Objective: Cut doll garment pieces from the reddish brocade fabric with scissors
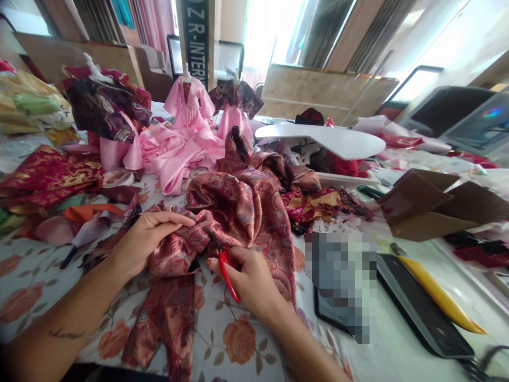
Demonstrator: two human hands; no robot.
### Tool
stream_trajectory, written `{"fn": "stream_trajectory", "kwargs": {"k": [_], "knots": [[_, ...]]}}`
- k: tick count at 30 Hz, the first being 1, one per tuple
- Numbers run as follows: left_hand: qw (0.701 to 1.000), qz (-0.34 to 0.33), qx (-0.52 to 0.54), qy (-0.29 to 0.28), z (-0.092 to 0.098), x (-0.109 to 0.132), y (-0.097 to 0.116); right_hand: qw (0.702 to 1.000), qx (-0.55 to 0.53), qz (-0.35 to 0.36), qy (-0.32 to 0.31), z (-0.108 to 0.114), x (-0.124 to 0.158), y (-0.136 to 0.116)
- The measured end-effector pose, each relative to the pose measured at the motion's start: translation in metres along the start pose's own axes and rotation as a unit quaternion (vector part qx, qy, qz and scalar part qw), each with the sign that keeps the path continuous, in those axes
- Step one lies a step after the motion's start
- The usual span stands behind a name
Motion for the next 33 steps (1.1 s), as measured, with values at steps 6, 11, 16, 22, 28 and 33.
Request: {"fn": "stream_trajectory", "kwargs": {"k": [6,11,16,22,28,33], "knots": [[0.995,-0.013,-0.088,-0.047,0.002,-0.004,-0.003,0.986,0.132,0.051,0.084,0.005,0.006,-0.008],[0.993,-0.015,-0.111,-0.047,0.004,-0.007,-0.007,0.975,0.189,0.061,0.097,0.006,0.009,-0.015],[0.992,-0.044,-0.114,-0.038,0.003,-0.006,-0.005,0.97,0.209,0.066,0.104,0.005,0.01,-0.015],[1.0,-0.001,-0.013,0.009,0.0,-0.002,-0.005,0.966,0.219,0.078,0.111,0.004,0.01,-0.017],[0.997,-0.039,-0.061,0.027,-0.002,-0.001,-0.003,0.965,0.228,0.075,0.105,0.002,0.01,-0.016],[0.999,-0.028,-0.043,0.008,-0.004,0.0,-0.006,0.968,0.224,0.063,0.097,0.002,0.01,-0.016]]}}
Point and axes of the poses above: each hand's wrist, its own x-axis away from the middle knuckle, its own z-axis out of the back of the hand, y = z × x, the point moved 4 cm from there along -x, towards the middle knuckle, and after that the axes turned 11 degrees about -z, right-handed, at the moved point
